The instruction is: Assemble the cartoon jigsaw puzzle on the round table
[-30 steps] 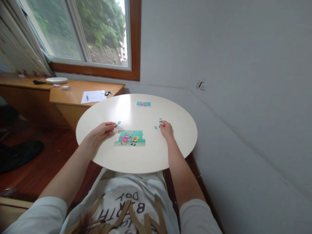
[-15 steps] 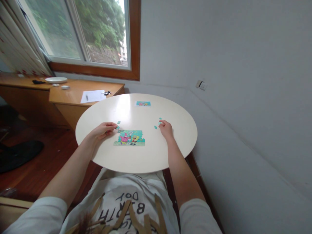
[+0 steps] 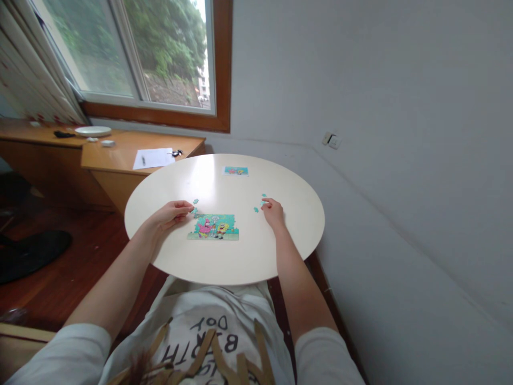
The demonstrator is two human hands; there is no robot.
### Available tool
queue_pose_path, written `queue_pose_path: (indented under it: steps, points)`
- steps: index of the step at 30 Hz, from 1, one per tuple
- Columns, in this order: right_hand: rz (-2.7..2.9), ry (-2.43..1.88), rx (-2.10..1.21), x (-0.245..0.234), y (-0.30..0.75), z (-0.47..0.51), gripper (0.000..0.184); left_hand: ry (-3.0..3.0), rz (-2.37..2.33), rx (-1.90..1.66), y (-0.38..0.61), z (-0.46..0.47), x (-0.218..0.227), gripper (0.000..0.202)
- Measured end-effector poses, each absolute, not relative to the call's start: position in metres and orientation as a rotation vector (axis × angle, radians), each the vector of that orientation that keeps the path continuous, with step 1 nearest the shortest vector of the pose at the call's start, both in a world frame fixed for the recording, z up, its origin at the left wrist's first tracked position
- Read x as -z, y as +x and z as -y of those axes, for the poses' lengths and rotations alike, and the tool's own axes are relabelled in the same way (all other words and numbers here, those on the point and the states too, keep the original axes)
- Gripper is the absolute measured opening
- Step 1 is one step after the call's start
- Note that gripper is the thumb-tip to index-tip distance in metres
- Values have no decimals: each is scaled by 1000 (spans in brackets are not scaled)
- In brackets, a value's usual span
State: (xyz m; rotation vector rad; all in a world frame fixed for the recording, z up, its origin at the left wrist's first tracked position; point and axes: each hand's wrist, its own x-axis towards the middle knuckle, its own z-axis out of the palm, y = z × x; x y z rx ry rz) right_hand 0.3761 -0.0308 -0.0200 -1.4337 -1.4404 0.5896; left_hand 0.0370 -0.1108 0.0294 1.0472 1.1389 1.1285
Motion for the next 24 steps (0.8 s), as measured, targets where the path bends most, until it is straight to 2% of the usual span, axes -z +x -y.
queue_pose_path:
  steps: [24]
  points:
    - [1449,-1439,-589,20,377,30,36,1111,-1145,-1104,38,112,-30,26]
